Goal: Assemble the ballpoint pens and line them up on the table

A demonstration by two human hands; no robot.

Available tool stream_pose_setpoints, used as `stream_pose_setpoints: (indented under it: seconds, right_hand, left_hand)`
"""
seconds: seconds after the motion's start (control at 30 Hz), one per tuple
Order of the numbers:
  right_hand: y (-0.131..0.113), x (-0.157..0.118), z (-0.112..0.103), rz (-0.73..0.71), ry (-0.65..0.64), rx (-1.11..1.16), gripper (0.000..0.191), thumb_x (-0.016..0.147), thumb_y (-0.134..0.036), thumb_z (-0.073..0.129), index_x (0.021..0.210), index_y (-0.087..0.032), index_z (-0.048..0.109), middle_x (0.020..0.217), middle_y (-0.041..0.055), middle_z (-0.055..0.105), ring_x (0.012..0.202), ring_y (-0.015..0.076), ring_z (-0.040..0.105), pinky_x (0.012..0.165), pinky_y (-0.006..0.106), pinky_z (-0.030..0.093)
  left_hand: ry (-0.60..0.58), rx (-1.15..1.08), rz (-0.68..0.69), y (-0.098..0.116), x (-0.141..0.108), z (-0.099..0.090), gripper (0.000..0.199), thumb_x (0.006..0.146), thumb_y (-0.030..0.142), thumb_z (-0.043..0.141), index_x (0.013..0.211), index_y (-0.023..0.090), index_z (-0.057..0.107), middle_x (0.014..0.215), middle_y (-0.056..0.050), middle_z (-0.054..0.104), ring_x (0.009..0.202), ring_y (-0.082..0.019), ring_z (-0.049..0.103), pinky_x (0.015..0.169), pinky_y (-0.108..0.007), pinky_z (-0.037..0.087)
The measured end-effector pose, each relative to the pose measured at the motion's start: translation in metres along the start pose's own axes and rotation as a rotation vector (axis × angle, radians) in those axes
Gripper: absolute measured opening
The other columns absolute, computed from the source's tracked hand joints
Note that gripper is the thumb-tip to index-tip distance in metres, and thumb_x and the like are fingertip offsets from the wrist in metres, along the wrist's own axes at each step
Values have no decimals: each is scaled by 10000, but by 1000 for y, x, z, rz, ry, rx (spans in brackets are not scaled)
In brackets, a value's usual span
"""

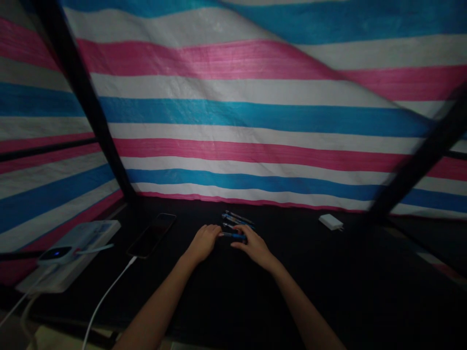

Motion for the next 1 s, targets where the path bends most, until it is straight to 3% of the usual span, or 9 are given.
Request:
stream_pose_setpoints:
  seconds: [0.13,0.27,0.37,0.47,0.53,0.6,0.77,0.93,1.0]
  right_hand:
    - [20,1,12,174,-138,41,353,870,-398,306,956,-224,601,648,-21,627,522,103,543,588,242,401]
    - [22,5,6,120,-51,102,302,715,-370,579,989,-243,588,882,-2,646,715,126,580,656,244,414]
    - [26,5,12,144,-96,245,348,783,-416,476,1050,-210,562,835,24,661,623,124,581,621,262,427]
    - [27,4,21,159,-190,300,300,807,-371,439,958,-173,606,733,25,659,501,104,541,549,250,418]
    - [24,6,17,104,-136,255,270,705,-293,587,955,-193,610,826,19,648,597,105,555,588,239,420]
    - [23,7,11,58,-72,245,409,632,-261,660,1031,-219,579,920,16,624,693,112,554,641,240,423]
    - [26,9,23,90,-192,462,398,820,-409,411,1079,-143,555,795,58,648,541,105,522,544,250,415]
    - [23,8,15,32,-109,341,444,661,-309,646,1085,-212,555,884,23,616,716,122,539,656,251,421]
    - [22,7,17,34,-126,349,447,676,-331,633,1096,-207,546,925,31,608,728,120,537,682,258,424]
  left_hand:
    - [-12,27,18,2,-1,1,171,891,177,361,848,167,525,850,-25,578,801,-170,516,757,-307,352]
    - [-19,42,18,2,-2,1,165,892,181,364,848,169,522,841,-22,573,811,-172,515,776,-316,347]
    - [-4,51,33,3,-2,0,146,889,186,378,858,168,519,842,-24,567,803,-173,510,771,-316,348]
    - [-18,47,52,6,-2,2,139,885,197,393,835,170,520,824,-23,560,792,-172,503,748,-307,354]
    - [-28,34,49,6,-2,5,135,884,194,395,838,172,521,826,-21,560,798,-168,502,747,-301,356]
    - [-29,29,47,7,-1,6,132,884,189,393,846,174,519,834,-20,560,805,-166,501,750,-299,356]
    - [-12,54,70,9,-1,4,130,885,188,387,834,175,506,829,-19,557,792,-171,500,746,-304,353]
    - [-7,56,91,11,-2,1,114,881,186,399,828,178,500,817,-16,555,792,-173,499,737,-299,353]
    - [-1,59,89,11,-2,1,115,881,186,399,829,175,500,817,-17,556,787,-173,500,734,-299,353]
Point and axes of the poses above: each hand's wrist, its own x-axis towards the middle knuckle, its own z-axis out of the palm, y = z × x, the point moved 8 cm from there along x, towards the middle knuckle
